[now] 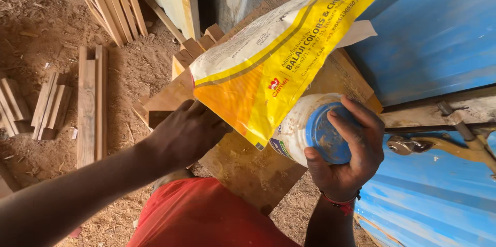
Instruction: The person sands a small piece of wood by hand on a wooden table, rubbing the surface with a sandpaper block.
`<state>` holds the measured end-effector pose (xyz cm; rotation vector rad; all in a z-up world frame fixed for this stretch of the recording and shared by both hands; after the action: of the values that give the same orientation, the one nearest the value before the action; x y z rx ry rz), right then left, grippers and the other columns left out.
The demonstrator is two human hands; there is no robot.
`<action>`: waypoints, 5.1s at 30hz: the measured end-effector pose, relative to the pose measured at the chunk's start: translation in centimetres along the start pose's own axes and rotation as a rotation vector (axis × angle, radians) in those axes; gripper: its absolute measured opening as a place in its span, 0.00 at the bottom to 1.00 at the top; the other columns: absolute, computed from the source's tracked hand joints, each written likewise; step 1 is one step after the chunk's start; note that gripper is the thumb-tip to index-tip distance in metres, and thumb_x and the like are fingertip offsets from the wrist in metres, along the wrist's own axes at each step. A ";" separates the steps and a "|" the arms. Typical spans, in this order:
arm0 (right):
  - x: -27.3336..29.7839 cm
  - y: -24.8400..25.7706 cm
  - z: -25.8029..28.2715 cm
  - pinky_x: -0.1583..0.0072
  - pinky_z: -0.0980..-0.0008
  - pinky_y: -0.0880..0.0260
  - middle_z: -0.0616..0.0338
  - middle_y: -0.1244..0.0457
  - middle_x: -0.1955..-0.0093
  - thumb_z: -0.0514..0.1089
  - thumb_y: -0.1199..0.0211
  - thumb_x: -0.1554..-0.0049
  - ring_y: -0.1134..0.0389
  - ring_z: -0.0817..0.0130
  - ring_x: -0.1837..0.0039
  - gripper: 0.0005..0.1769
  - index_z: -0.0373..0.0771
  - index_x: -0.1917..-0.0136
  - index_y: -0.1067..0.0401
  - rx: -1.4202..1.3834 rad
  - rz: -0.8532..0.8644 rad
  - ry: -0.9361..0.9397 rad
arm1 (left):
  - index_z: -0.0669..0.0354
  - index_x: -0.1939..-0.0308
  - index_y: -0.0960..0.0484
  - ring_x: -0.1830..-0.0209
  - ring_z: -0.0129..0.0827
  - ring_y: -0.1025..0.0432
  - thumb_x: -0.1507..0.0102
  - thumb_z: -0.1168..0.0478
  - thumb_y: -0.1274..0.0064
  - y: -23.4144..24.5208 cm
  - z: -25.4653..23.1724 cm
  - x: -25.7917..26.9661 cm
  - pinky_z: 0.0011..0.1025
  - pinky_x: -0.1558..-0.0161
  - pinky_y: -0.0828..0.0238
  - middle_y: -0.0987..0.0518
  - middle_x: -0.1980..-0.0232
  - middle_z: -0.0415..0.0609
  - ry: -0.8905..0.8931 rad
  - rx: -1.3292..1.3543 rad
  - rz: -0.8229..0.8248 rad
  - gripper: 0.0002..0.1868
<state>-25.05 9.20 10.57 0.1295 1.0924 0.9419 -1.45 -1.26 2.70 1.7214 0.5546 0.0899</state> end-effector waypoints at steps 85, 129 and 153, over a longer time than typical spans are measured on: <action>-0.1 -0.5 2.4 0.31 0.62 0.30 0.48 0.36 0.30 0.64 0.31 0.37 0.32 0.57 0.32 0.29 0.40 0.37 0.27 -0.012 -0.075 -0.002 | 0.61 0.54 0.20 0.40 0.44 0.32 0.39 0.59 0.48 -1.7 -0.8 -0.3 0.42 0.48 0.33 0.24 0.44 0.52 -0.092 -0.039 -0.065 0.13; -0.9 -1.2 2.3 0.31 0.63 0.30 0.48 0.36 0.32 0.62 0.30 0.37 0.32 0.59 0.32 0.27 0.40 0.37 0.26 0.022 -0.088 -0.042 | 0.61 0.51 0.18 0.41 0.48 0.33 0.38 0.59 0.49 -2.8 -0.5 -0.5 0.49 0.39 0.38 0.22 0.48 0.50 -0.074 0.110 -0.143 0.15; -1.4 -0.9 -1.4 0.29 0.56 0.32 0.44 0.36 0.29 0.59 0.32 0.38 0.33 0.50 0.31 0.25 0.38 0.38 0.26 0.056 -0.029 0.098 | 0.52 0.42 0.19 0.41 0.52 0.28 0.34 0.60 0.47 -2.7 -2.4 -1.1 0.51 0.40 0.28 0.22 0.42 0.51 -0.158 0.286 -0.162 0.16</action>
<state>-25.84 7.20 10.39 0.1141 1.2091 0.8996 -4.08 0.78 1.03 1.9324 0.6082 -0.2497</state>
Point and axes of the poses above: each hand's wrist, its own x-axis away from the middle knuckle, its own y-axis out of the back of the hand, z = x × y, the point moved 4 cm from there along -x, towards the middle knuckle
